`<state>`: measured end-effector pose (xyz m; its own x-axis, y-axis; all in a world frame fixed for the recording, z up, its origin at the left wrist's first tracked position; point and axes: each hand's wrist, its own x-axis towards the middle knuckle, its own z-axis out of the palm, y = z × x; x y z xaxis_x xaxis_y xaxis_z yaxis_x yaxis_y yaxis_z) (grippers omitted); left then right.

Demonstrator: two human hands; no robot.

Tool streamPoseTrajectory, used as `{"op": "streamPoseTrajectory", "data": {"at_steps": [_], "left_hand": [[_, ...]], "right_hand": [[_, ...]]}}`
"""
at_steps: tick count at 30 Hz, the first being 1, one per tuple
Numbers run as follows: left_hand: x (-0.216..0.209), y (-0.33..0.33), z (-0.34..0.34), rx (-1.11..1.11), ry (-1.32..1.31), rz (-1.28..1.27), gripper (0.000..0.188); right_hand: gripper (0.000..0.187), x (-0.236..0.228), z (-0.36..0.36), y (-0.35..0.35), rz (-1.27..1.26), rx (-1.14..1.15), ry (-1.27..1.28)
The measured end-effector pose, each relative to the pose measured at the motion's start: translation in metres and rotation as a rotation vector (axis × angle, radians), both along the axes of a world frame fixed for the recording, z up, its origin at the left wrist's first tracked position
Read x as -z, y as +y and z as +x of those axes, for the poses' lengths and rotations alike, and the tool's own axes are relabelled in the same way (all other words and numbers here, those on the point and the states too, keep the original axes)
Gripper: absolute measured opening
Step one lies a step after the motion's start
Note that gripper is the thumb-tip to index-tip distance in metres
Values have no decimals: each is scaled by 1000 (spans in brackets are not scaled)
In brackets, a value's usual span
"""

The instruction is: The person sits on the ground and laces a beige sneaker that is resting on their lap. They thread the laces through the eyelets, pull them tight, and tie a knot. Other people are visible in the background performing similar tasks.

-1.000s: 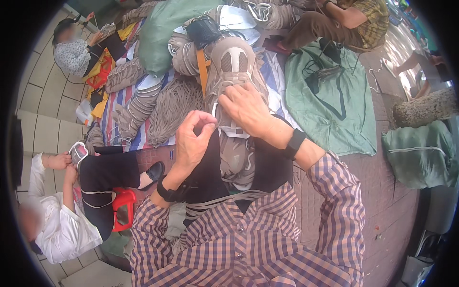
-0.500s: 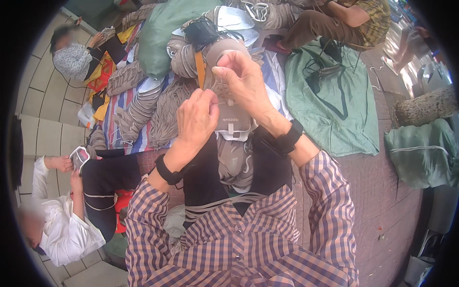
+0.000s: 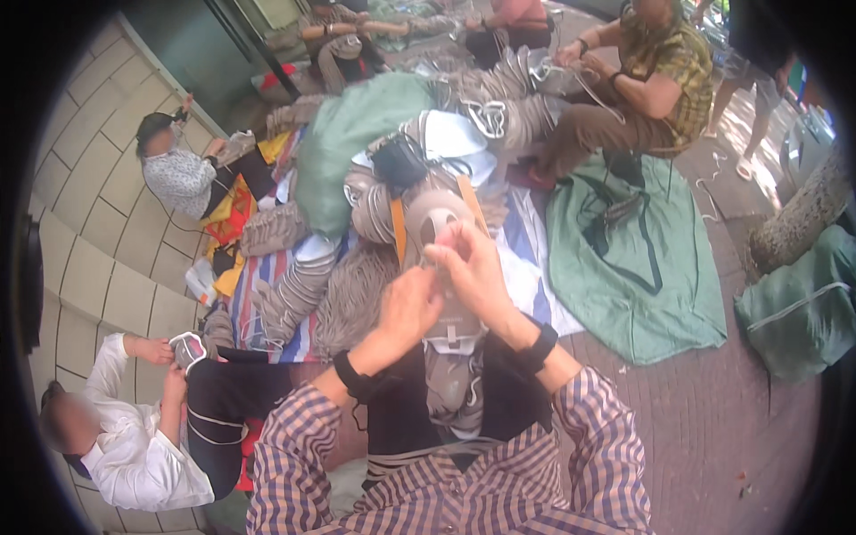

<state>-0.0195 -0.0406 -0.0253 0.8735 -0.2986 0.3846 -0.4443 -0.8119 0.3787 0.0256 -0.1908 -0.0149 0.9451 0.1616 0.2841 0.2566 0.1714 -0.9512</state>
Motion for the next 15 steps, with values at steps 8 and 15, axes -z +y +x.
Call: {"op": "streamPoseTrajectory", "data": {"at_steps": [8, 15], "left_hand": [[-1, -7, -9, -113, -91, -95, 25], [17, -24, -9, -271, 14, -280, 26]], "right_hand": [[19, 22, -47, -39, -868, 122, -554], [28, 29, -66, -37, -1106, 243, -584]]}}
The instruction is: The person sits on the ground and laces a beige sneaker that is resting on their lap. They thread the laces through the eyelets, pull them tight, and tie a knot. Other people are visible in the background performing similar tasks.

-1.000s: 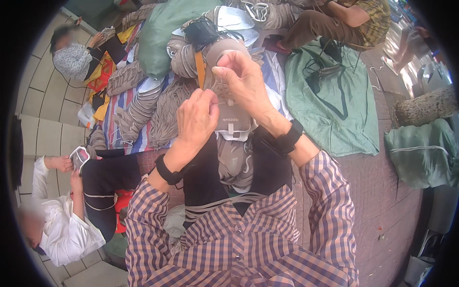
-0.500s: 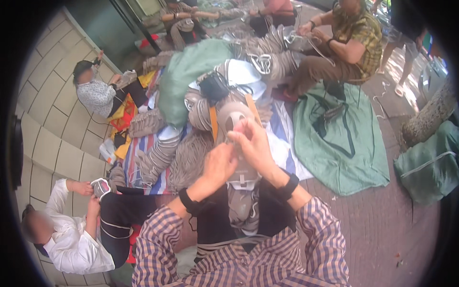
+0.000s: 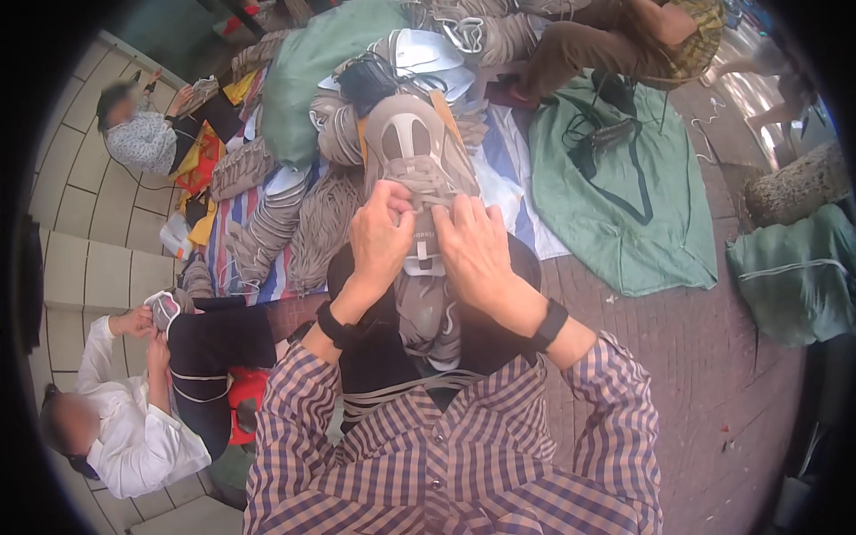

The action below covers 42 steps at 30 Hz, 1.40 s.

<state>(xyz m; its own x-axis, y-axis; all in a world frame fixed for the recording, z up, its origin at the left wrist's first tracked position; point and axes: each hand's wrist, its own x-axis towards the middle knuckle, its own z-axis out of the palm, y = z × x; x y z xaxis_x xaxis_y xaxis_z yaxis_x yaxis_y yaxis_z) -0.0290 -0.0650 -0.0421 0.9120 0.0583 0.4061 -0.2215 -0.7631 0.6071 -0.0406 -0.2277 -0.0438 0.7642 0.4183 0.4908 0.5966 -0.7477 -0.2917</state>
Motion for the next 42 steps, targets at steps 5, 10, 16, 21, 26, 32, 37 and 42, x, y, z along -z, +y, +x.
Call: {"op": "streamPoseTrajectory", "data": {"at_steps": [5, 10, 16, 21, 26, 32, 37, 42], "left_hand": [[-7, -3, 1, -8, 61, -91, 26], [-10, -3, -9, 51, 21, 151, 35], [-13, -4, -17, 116, -48, 327, 43], [-12, -4, -17, 109, -32, 347, 41], [-24, 0, -13, 124, 117, 230, 38], [-27, 8, -9, 102, 216, 169, 34], [-28, 4, -2, 83, 243, 224, 34], [-33, 10, -4, 93, 293, 165, 33]], "right_hand": [[26, 10, 9, 1, 188, -10, 12], [17, 8, 18, 4, 24, -106, -54], [14, 8, 29, 1, 44, -169, 40], [13, 5, 33, 2, -58, -219, 74], [13, 5, 36, 1, -118, -254, 39], [11, 4, 29, 1, -34, -163, 6], [9, 12, 36, 4, -97, -200, -19], [14, 1, 27, -3, -113, -169, 43]]}}
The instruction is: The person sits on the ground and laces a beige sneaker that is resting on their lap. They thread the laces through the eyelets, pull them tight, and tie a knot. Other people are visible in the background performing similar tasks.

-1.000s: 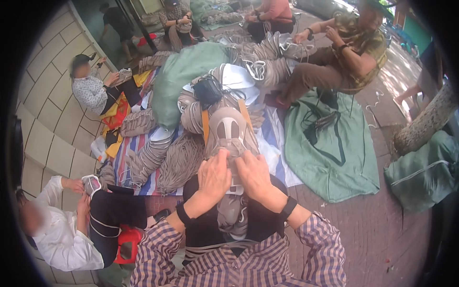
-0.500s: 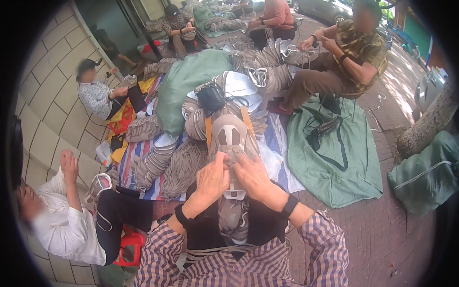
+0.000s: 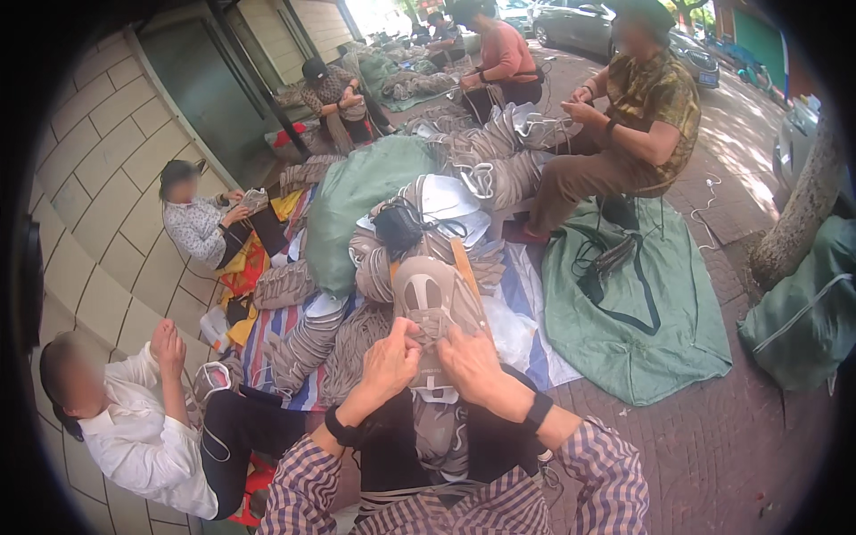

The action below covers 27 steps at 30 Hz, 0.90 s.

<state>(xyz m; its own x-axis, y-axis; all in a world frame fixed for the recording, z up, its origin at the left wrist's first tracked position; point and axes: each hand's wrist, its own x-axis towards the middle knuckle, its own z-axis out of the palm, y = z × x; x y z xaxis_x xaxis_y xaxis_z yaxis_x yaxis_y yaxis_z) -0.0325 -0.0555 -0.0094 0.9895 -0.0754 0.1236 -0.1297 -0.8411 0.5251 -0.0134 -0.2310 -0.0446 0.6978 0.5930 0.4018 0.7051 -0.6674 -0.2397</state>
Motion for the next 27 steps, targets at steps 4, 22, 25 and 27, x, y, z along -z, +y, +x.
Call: {"op": "streamPoseTrajectory", "data": {"at_steps": [4, 22, 25, 27], "left_hand": [[4, -6, -2, -1, -36, 22, 32], [-6, -5, 3, -28, 52, 84, 32], [-6, -7, 5, -37, 54, 101, 32], [-5, -7, 7, -22, 48, 104, 32]], "right_hand": [[17, 3, -5, -2, 19, 33, -57], [19, 8, 0, 11, 7, -36, 4], [18, 9, -1, 13, -62, -4, -27], [16, 5, -1, 14, -82, -34, -29]]}}
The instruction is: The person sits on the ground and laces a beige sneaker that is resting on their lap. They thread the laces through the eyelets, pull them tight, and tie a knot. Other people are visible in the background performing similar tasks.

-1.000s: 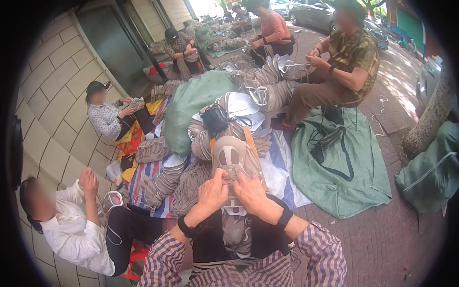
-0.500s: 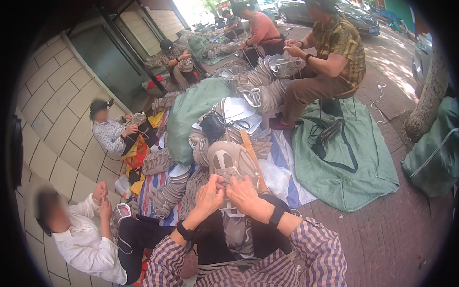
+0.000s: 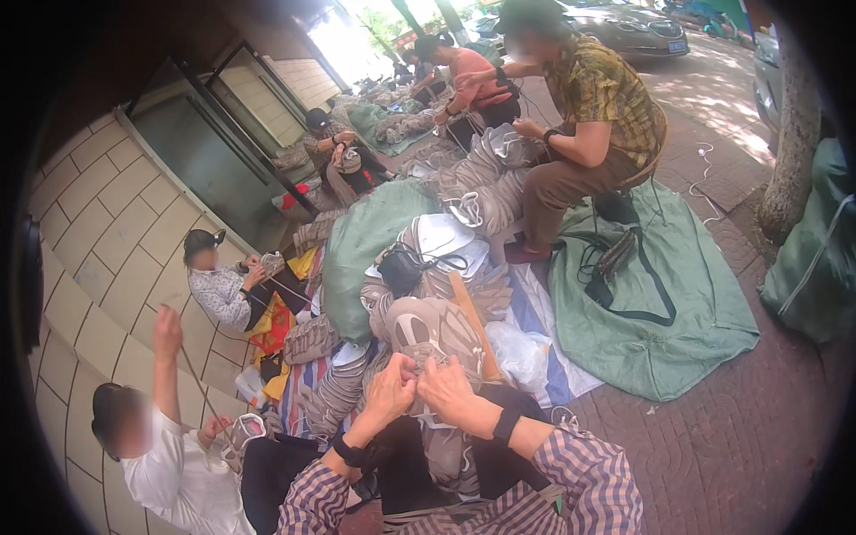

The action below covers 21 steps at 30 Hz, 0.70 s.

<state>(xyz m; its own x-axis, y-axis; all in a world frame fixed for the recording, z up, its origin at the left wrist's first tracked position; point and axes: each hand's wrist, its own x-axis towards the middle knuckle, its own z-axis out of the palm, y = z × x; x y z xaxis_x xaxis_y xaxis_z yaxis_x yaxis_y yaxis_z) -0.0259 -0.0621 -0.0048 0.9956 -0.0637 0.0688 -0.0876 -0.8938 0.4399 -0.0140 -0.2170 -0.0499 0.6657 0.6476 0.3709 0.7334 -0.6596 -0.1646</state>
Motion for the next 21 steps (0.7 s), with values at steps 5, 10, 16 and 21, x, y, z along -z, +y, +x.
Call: {"op": "streamPoseTrajectory", "data": {"at_steps": [5, 10, 16, 21], "left_hand": [[-7, 0, -3, -16, 26, -5, 31], [-10, 0, -7, -2, 14, -24, 28], [11, -3, -4, 65, -266, 7, 18], [7, 9, -23, -64, -120, -355, 6]], "right_hand": [[16, -9, -1, -3, -8, 7, 41], [41, -12, -7, -21, 90, 109, 179], [42, 2, -10, -15, 108, 74, 65], [12, 7, -15, -61, 379, 183, 99]]}}
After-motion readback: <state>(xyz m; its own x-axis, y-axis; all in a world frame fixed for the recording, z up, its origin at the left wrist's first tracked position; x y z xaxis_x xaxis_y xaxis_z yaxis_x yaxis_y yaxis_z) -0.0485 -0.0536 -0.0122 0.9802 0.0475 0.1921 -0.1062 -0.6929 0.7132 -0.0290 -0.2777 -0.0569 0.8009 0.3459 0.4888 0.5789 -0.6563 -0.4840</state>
